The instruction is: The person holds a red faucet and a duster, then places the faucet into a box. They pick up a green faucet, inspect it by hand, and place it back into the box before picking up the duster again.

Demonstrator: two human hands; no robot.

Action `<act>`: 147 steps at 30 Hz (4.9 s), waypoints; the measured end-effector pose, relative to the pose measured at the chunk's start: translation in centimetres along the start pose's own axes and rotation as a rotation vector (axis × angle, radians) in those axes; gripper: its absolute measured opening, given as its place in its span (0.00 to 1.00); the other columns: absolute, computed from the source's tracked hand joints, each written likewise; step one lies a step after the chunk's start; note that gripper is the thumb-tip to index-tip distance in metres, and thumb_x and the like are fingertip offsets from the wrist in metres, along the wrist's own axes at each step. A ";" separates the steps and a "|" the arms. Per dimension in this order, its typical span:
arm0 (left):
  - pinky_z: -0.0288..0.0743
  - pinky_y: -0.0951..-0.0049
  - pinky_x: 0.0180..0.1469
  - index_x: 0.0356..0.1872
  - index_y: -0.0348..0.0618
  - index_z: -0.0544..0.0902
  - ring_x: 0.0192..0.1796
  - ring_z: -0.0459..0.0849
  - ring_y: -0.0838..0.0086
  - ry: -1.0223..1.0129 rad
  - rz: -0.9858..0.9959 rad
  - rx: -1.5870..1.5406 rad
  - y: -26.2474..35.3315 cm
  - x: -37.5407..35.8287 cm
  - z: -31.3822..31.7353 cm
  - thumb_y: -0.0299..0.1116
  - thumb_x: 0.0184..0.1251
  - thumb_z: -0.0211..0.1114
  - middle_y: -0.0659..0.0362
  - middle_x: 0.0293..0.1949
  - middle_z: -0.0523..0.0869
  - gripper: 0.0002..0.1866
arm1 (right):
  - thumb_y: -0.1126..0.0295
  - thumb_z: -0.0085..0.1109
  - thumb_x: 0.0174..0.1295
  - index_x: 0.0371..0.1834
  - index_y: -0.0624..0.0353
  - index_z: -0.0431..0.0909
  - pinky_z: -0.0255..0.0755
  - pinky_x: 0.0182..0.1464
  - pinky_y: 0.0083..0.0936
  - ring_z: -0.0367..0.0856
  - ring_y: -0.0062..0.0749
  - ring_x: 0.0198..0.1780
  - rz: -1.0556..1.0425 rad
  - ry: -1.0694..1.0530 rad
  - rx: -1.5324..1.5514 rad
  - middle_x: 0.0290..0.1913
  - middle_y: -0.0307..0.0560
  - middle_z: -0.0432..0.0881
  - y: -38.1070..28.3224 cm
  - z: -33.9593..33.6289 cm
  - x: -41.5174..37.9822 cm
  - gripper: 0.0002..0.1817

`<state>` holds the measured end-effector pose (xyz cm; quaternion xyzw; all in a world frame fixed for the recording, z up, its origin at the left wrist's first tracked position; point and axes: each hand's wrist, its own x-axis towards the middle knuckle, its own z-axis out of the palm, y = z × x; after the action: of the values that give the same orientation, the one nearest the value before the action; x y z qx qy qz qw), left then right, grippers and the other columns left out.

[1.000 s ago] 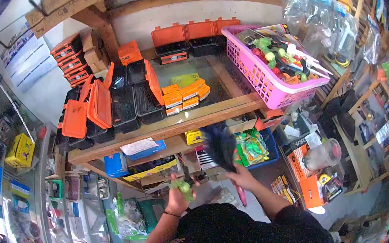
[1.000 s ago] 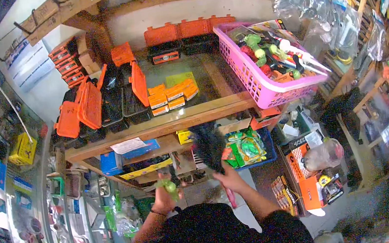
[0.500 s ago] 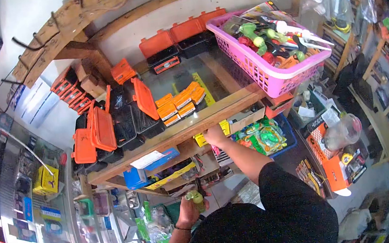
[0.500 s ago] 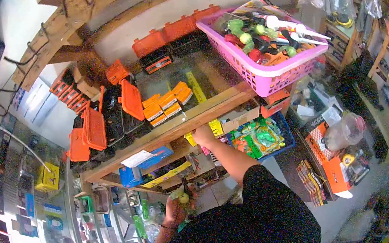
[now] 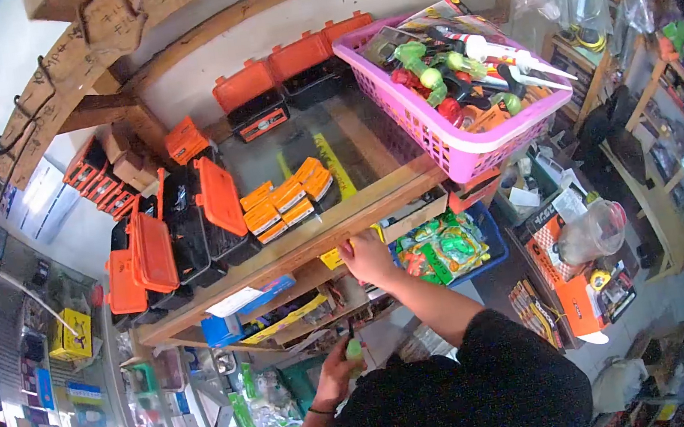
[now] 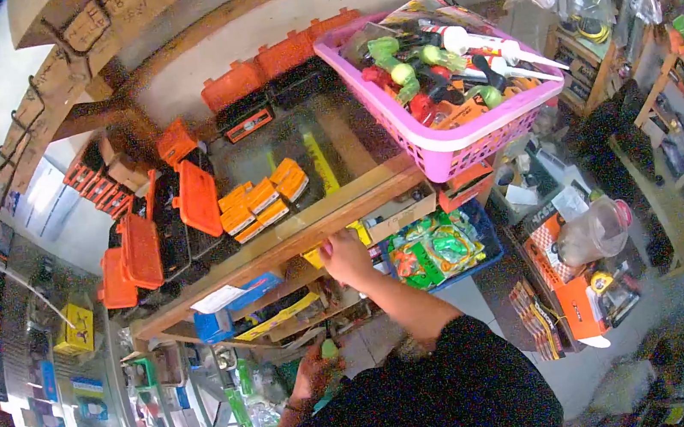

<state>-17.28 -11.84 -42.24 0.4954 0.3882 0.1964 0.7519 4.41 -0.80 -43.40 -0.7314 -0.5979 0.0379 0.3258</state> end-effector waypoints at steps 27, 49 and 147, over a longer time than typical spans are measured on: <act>0.70 0.65 0.45 0.49 0.35 0.67 0.44 0.76 0.54 -0.241 0.574 0.523 -6.7 15.5 18.5 0.40 0.57 0.56 0.45 0.42 0.75 0.22 | 0.68 0.57 0.46 0.58 0.54 0.57 0.58 0.53 0.36 0.62 0.45 0.55 -0.082 -0.347 0.250 0.53 0.54 0.63 20.4 -12.7 -20.5 0.32; 0.72 0.65 0.28 0.29 0.44 0.74 0.29 0.76 0.60 0.639 0.823 1.348 -4.4 23.0 12.4 0.27 0.50 0.54 0.54 0.27 0.74 0.04 | 0.64 0.41 0.57 0.55 0.64 0.59 0.64 0.49 0.30 0.67 0.33 0.50 0.185 -0.465 1.371 0.53 0.50 0.65 21.2 -9.9 -14.9 0.23; 0.71 0.68 0.34 0.32 0.43 0.79 0.32 0.76 0.63 0.648 0.879 0.968 -6.4 21.0 13.7 0.24 0.47 0.58 0.55 0.30 0.77 0.09 | 0.66 0.55 0.51 0.29 0.60 0.70 0.68 0.31 0.29 0.76 0.34 0.29 -0.166 -0.265 -0.036 0.24 0.48 0.76 16.5 -4.9 4.6 0.10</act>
<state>5.81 -8.47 -53.34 0.7994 0.3998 0.4234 0.1476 21.96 0.02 -46.63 -0.6737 -0.6947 0.0962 0.2328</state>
